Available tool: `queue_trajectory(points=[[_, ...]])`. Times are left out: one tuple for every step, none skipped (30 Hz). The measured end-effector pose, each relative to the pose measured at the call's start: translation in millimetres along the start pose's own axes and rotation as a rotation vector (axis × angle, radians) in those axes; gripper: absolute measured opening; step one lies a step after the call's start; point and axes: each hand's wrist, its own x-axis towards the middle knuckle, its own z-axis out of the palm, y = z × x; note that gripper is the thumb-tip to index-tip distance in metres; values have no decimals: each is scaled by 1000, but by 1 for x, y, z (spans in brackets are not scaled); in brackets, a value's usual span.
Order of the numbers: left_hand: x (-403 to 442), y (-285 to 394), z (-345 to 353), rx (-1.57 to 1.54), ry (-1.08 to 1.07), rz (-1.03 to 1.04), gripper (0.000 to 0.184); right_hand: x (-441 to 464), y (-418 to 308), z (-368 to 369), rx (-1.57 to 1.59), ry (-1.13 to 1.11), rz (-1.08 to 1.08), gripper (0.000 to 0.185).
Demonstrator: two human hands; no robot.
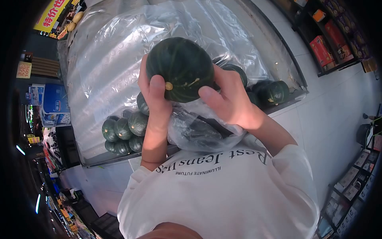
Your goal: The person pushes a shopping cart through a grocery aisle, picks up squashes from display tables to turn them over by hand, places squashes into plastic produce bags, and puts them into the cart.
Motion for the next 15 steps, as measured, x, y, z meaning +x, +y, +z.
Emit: queue_trajectory(points=[[0, 0, 0, 2, -5, -2, 62, -1, 0, 0, 9, -1, 5, 46], [0, 0, 0, 5, -9, -4, 64, -2, 1, 0, 18, -3, 10, 46], [0, -1, -1, 1, -20, 5, 66, -2, 2, -1, 26, -5, 15, 46], [0, -2, -2, -5, -29, 13, 68, -3, 3, -2, 32, -12, 14, 47], [0, -3, -3, -11, -38, 22, 71, -4, 5, -3, 36, -20, 12, 47], [0, -4, -3, 27, -52, 40, 74, -4, 6, -4, 41, -29, 9, 48], [0, -4, -3, 66, -66, 60, 78, -4, 6, -3, 55, -17, 21, 49], [1, -4, -3, 105, -80, 83, 82, -4, 5, -3, 69, -6, 29, 50], [2, -4, -3, 99, -85, 67, 83, -4, 4, -3, 82, 7, 36, 51], [2, -4, -2, 93, -92, 52, 84, -4, 4, -3, 96, 12, 50, 52], [2, -4, -2, 86, -98, 36, 86, -4, 4, -2, 110, 17, 64, 53], [2, -4, -1, 94, -91, 22, 85, -4, 5, -3, 123, 22, 79, 55], [2, -5, -1, 103, -86, 7, 85, -4, 4, -4, 123, 11, 79, 55], [1, -4, -2, 112, -81, -10, 84, -5, 4, -4, 124, 1, 80, 56], [0, -4, -2, 126, -79, 9, 83, -5, 5, -5, 126, -8, 81, 56]])
